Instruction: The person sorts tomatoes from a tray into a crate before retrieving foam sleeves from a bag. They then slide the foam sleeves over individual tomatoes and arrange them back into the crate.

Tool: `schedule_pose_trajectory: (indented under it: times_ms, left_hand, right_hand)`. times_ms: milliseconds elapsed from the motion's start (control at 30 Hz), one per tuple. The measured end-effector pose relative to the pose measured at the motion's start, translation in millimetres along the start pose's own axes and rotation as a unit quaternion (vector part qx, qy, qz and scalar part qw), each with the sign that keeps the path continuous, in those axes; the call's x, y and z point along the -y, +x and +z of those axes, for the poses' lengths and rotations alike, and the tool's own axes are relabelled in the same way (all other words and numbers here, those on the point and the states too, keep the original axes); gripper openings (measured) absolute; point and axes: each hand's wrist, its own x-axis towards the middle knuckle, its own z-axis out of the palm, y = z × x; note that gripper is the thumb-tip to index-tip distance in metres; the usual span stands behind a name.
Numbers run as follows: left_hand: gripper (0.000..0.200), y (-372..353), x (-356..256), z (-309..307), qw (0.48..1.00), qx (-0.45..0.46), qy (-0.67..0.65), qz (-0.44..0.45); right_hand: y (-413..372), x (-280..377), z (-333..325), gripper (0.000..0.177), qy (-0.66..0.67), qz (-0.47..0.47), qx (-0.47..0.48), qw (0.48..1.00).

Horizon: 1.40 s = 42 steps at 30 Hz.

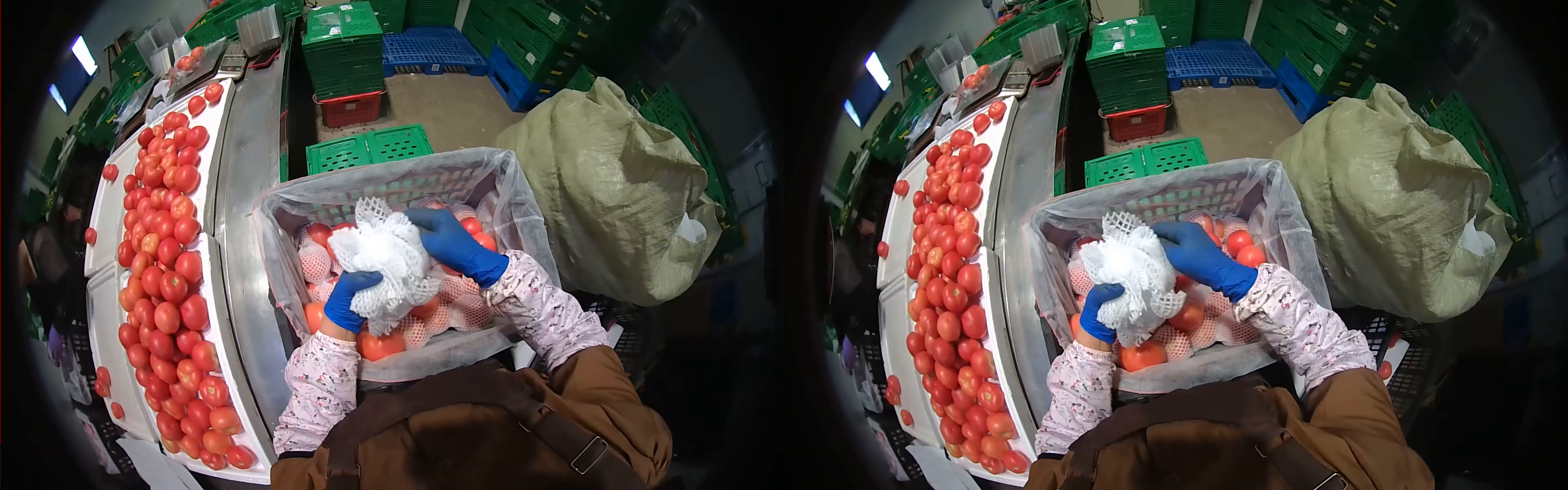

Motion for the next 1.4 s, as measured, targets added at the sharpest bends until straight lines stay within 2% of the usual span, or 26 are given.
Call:
schedule_pose_trajectory:
  times_ms: [33, 100, 167, 200, 233, 300, 333, 400, 433, 500, 533, 600, 733, 800, 867, 900, 933, 967, 1000, 1133, 1200, 1233, 1267, 1300, 1333, 1400]
  left_hand:
    - [0.053, 0, -1, 3, 1.000, 0.018, -0.024, 0.009]
    - [0.053, 1, -2, -1, 0.998, 0.034, -0.050, 0.017]
    - [0.050, 6, -2, -16, 0.995, -0.042, -0.086, 0.022]
    - [0.047, 6, -9, -10, 0.995, -0.034, -0.081, 0.036]
    - [0.048, 6, -13, -10, 0.993, -0.040, -0.100, 0.048]
    - [0.051, 7, -16, -1, 0.988, -0.058, -0.113, 0.087]
    - [0.051, 8, -16, -1, 0.988, -0.057, -0.114, 0.087]
    - [0.052, 10, -15, -2, 0.986, -0.061, -0.121, 0.102]
    - [0.052, 10, -15, -2, 0.986, -0.061, -0.118, 0.099]
    - [0.052, 10, -15, -2, 0.988, -0.061, -0.106, 0.097]
    - [0.052, 10, -14, -2, 0.989, -0.058, -0.103, 0.092]
    - [0.052, 9, -14, -2, 0.988, -0.040, -0.098, 0.108]
    - [0.053, 5, -17, 2, 0.989, -0.043, -0.092, 0.108]
    - [0.054, 6, -17, -1, 0.989, -0.046, -0.080, 0.117]
    - [0.055, 5, -18, 0, 0.989, -0.047, -0.083, 0.116]
    - [0.055, 4, -18, 1, 0.989, -0.047, -0.086, 0.112]
    - [0.055, 4, -18, 1, 0.989, -0.049, -0.088, 0.113]
    - [0.055, 5, -18, 1, 0.988, -0.058, -0.086, 0.111]
    - [0.055, 5, -18, 2, 0.988, -0.067, -0.084, 0.108]
    - [0.054, 7, -17, 3, 0.990, -0.059, -0.086, 0.100]
    - [0.052, 6, -16, 4, 0.990, -0.047, -0.083, 0.103]
    - [0.052, 6, -15, 3, 0.990, -0.051, -0.076, 0.107]
    - [0.052, 5, -15, 5, 0.991, -0.049, -0.072, 0.105]
    - [0.051, 5, -16, 7, 0.990, -0.048, -0.066, 0.115]
    - [0.051, 7, -15, 9, 0.989, -0.047, -0.063, 0.126]
    - [0.052, 9, -14, 1, 0.990, -0.049, -0.081, 0.108]
  right_hand:
    - [2, 6, -6, 0.024, 0.002, -0.001, 0.000, 1.000]
    - [5, 21, -32, 0.027, 0.045, 0.074, 0.171, 0.982]
    - [-3, 23, -57, 0.026, 0.055, 0.280, 0.093, 0.954]
    - [-10, 6, -76, 0.028, -0.149, 0.295, 0.123, 0.936]
    - [-17, -22, -95, 0.030, -0.348, 0.297, 0.147, 0.877]
    - [-61, -78, -112, 0.034, -0.475, 0.182, 0.183, 0.841]
    - [-78, -98, -113, 0.032, -0.516, 0.291, 0.257, 0.763]
    - [-92, -95, -87, 0.034, -0.541, 0.334, 0.131, 0.761]
    - [-94, -105, -85, 0.034, -0.538, 0.336, 0.130, 0.762]
    - [-100, -126, -83, 0.036, -0.515, 0.259, 0.069, 0.814]
    - [-100, -127, -86, 0.036, -0.514, 0.262, 0.064, 0.814]
    - [-93, -128, -97, 0.036, -0.427, 0.292, 0.111, 0.849]
    - [-91, -108, -95, 0.032, -0.417, 0.295, 0.107, 0.853]
    - [-93, -117, -99, 0.028, -0.445, 0.256, 0.106, 0.852]
    - [-89, -107, -109, 0.023, -0.336, 0.235, 0.029, 0.912]
    - [-85, -95, -111, 0.020, -0.251, 0.276, -0.015, 0.927]
    - [-82, -87, -114, 0.020, -0.252, 0.277, -0.013, 0.927]
    - [-80, -80, -117, 0.019, -0.098, 0.286, -0.077, 0.950]
    - [-78, -73, -119, 0.018, 0.060, 0.287, -0.140, 0.946]
    - [-66, -46, -115, 0.017, 0.176, 0.250, -0.117, 0.945]
    - [-54, -28, -105, 0.016, 0.299, 0.085, -0.178, 0.934]
    - [-52, -51, -110, 0.016, 0.084, 0.093, -0.173, 0.977]
    - [-54, -71, -119, 0.014, -0.145, 0.089, -0.033, 0.985]
    - [-50, -65, -118, 0.013, -0.007, 0.080, -0.125, 0.989]
    - [-42, -50, -115, 0.012, 0.130, 0.069, -0.210, 0.967]
    - [-27, 26, -108, 0.009, 0.279, -0.051, -0.291, 0.914]
